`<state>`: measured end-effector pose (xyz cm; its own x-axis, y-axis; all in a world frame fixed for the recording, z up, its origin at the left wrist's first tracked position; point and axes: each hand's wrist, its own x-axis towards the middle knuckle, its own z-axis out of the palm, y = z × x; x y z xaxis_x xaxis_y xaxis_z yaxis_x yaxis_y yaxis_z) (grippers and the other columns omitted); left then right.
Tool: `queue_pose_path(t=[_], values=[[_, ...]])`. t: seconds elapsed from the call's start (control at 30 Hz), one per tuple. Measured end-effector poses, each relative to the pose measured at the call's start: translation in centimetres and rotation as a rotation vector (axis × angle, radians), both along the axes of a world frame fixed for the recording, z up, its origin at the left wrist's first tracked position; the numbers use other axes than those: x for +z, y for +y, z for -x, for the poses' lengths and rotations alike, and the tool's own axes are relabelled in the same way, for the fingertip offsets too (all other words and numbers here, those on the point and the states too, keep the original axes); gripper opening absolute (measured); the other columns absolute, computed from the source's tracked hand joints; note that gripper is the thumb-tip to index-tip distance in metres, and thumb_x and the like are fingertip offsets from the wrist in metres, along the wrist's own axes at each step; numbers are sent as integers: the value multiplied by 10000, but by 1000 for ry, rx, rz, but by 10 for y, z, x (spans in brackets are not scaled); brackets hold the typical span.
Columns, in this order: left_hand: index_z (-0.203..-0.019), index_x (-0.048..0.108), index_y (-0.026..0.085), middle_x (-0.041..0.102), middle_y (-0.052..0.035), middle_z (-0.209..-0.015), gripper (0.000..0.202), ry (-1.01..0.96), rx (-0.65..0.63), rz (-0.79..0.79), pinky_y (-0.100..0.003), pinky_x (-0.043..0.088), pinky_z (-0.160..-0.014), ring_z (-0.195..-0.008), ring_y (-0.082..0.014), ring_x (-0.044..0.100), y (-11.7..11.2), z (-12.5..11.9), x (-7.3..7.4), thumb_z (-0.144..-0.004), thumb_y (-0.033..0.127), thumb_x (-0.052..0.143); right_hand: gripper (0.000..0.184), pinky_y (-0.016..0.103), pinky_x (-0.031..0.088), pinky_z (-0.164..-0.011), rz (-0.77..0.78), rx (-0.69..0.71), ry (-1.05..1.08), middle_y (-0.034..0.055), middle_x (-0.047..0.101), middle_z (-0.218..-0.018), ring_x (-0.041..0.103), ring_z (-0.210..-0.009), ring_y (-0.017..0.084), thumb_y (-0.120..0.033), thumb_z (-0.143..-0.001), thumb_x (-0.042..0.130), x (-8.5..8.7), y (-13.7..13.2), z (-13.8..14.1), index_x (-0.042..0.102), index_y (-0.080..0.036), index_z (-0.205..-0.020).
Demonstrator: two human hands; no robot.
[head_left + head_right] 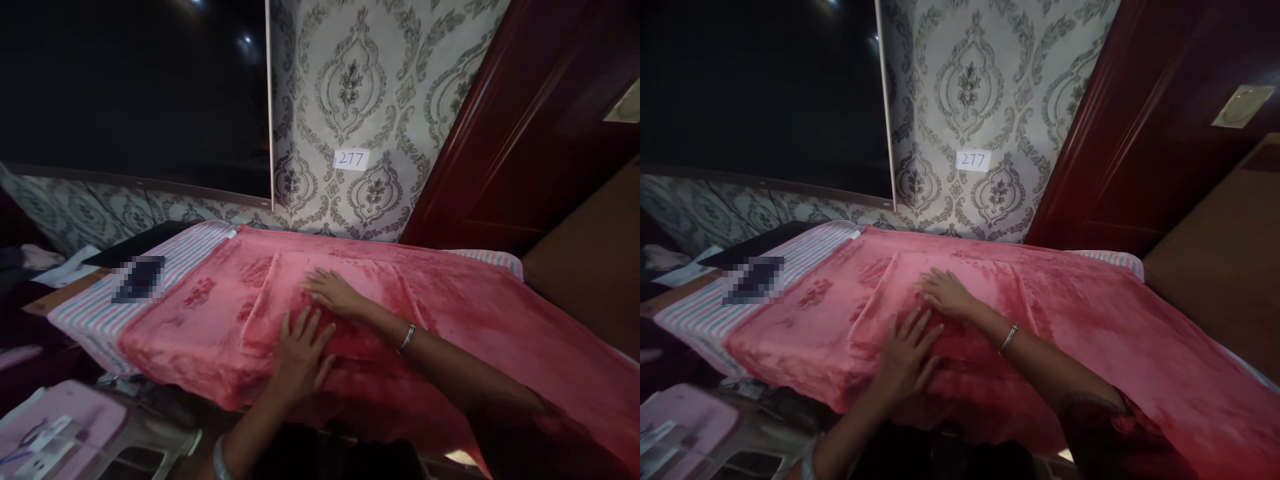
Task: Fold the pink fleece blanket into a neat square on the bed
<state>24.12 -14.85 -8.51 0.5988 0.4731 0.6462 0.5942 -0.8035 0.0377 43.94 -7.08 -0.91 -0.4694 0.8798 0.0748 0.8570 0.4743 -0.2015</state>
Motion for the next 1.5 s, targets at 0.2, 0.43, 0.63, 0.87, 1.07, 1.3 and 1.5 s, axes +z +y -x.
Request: queue_pose_path(t=[0.2, 0.43, 0.63, 0.87, 1.07, 1.3, 1.5], values=[[-1534, 457, 329, 399, -115, -1615, 713, 17, 38, -14, -647, 78, -1209, -1526, -407, 224, -2, 14, -21, -859, 432, 662, 615, 688, 110, -1202, -10, 70, -152, 12, 163, -1704, 58, -1570, 356, -569, -1036, 367, -18, 13, 16, 283, -361, -1609], [-1545, 440, 331, 384, -93, -1629, 713, 20, 33, 22, -592, 72, -1231, -1546, -370, 192, -6, 15, -16, -880, 488, 645, 657, 698, 169, -1190, 74, -145, -128, -29, 114, -1711, 150, -1551, 392, -650, -1012, 340, -16, 96, 15, 218, -421, -1615], [-1538, 455, 320, 384, -104, -1630, 759, -7, 25, 27, -602, 47, -1234, -1547, -386, 192, -5, 12, -22, -856, 590, 650, 641, 543, 274, -1215, 118, -245, -11, 2, 334, -1654, 325, -1505, 305, -632, -1022, 299, -27, 133, 13, 280, -382, -1612], [-1547, 437, 331, 353, -102, -1647, 769, -20, 31, 28, -613, 58, -1229, -1542, -395, 199, -4, 11, -29, -849, 576, 649, 618, 509, 295, -1211, 73, -246, 0, -3, 357, -1643, 342, -1494, 277, -594, -1033, 284, -35, 133, 12, 316, -357, -1603], [-1566, 397, 326, 327, -83, -1661, 785, 50, 53, 61, -614, 78, -1224, -1541, -389, 200, -10, 15, -18, -840, 461, 665, 628, 659, 190, -1205, 59, -321, -64, 37, 194, -1699, 190, -1552, 339, -535, -1036, 327, -11, 118, 26, 235, -343, -1627], [-1427, 577, 238, 521, -113, -1533, 560, -36, 138, 30, -617, 92, -1235, -1456, -346, 381, 2, 37, 6, -881, 356, 613, 514, 542, 203, -1240, -38, 103, -10, 32, 267, -1679, 223, -1548, 287, -368, -1049, 343, -3, 50, 57, 452, -305, -1547], [-1508, 502, 258, 331, -145, -1652, 729, -31, 234, -22, -632, 111, -1210, -1546, -433, 147, 8, 48, -26, -810, 357, 689, 563, 608, 139, -1233, 21, 200, -124, 43, 216, -1691, 131, -1570, 298, -463, -1046, 390, -16, 41, 68, 352, -329, -1591]])
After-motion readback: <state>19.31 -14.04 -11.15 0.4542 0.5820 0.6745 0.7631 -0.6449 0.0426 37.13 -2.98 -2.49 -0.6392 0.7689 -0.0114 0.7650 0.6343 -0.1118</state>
